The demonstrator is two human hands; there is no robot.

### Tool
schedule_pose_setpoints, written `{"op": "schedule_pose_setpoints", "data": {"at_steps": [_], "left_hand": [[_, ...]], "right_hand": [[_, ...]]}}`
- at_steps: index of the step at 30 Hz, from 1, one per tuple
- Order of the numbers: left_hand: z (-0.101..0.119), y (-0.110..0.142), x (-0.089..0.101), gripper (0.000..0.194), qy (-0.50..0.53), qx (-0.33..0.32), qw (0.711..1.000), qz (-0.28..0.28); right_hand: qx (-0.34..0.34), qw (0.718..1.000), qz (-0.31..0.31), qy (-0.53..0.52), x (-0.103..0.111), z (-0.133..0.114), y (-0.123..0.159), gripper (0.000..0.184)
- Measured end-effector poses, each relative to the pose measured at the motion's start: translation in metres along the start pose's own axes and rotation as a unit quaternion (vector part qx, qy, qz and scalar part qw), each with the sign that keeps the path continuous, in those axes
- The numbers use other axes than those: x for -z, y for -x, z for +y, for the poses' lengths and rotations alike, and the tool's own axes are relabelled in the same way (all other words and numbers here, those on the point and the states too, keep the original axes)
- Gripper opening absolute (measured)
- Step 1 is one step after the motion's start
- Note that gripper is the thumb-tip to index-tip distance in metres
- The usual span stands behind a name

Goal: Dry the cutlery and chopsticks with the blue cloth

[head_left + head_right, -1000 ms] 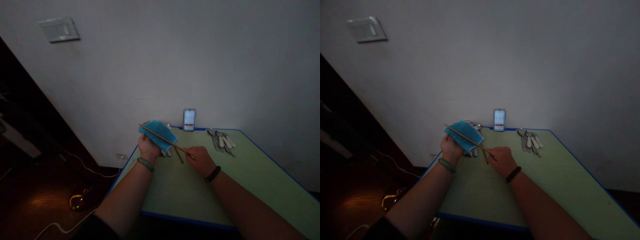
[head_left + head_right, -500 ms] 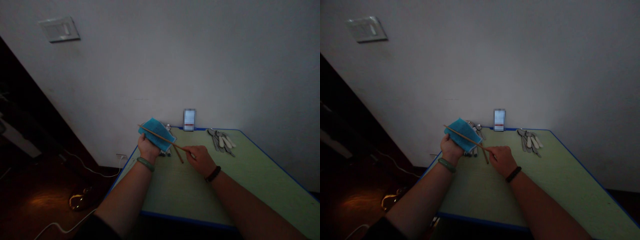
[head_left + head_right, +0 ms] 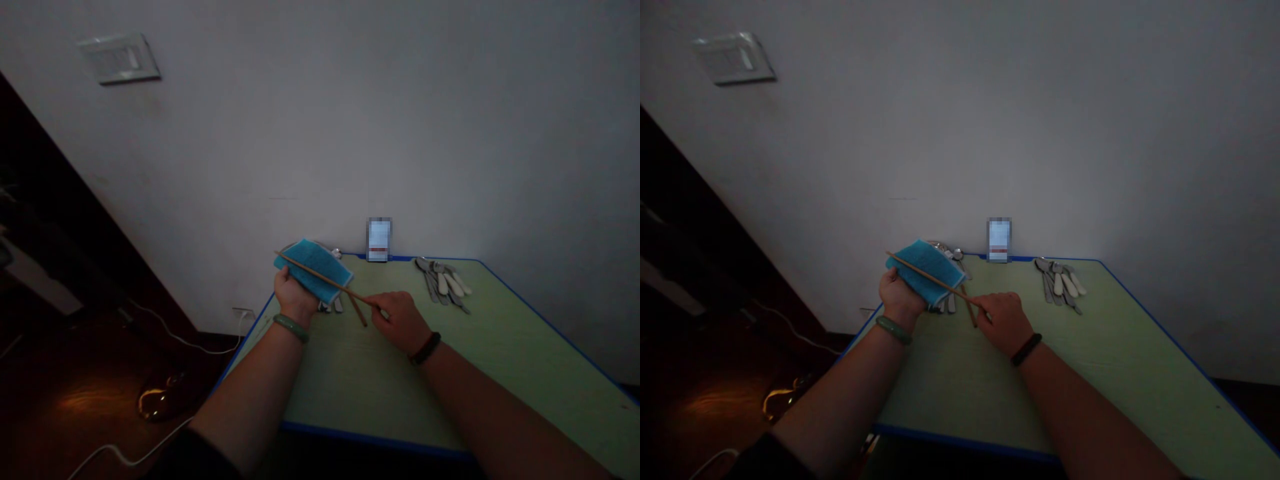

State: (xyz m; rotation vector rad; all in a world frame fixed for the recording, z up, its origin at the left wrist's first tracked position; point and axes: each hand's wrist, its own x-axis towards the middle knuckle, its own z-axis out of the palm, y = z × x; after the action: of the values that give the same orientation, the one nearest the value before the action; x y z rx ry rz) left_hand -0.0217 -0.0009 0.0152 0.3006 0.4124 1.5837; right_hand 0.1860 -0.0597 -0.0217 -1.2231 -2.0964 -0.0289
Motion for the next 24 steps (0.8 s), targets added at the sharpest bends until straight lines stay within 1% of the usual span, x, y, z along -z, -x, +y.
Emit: {"op": "schedule_pose_setpoints", "data": {"at_steps": [3, 7, 10, 13, 20, 24], "left_hand": [[0.0005, 0.0003, -0.0010, 0.050, 0.008, -0.007, 1.000, -0.013], [0.0016, 0.0004, -0.0026, 0.051, 0.006, -0.017, 1.000, -0.025], [0.0021, -0.0008, -0.0019, 0.050, 0.000, -0.021, 1.000, -0.008], [0.0024, -0.0020, -0.0008, 0.050, -0.005, -0.021, 1.000, 0.012], [0.0024, -0.0031, 0.0021, 0.050, -0.013, -0.007, 1.000, -0.005], [-0.0001, -0.0032, 0.0022, 0.051, -0.014, -0.002, 1.000, 0.012]], "right_hand": [[-0.004, 1.000, -0.008, -0.006, 0.0003, -0.0003, 0.0001, 0.034], [-0.015, 1.000, 0.005, 0.000, 0.0011, 0.0021, 0.0008, 0.032], [-0.022, 1.000, 0.012, 0.007, 0.0019, 0.0037, 0.0009, 0.031], [-0.023, 1.000, 0.003, 0.011, 0.0029, 0.0034, 0.0001, 0.031], [-0.020, 1.000, -0.004, 0.005, 0.0031, 0.0017, -0.0005, 0.030], [-0.017, 1.000, -0.009, 0.000, 0.0024, 0.0013, -0.0005, 0.030]]}}
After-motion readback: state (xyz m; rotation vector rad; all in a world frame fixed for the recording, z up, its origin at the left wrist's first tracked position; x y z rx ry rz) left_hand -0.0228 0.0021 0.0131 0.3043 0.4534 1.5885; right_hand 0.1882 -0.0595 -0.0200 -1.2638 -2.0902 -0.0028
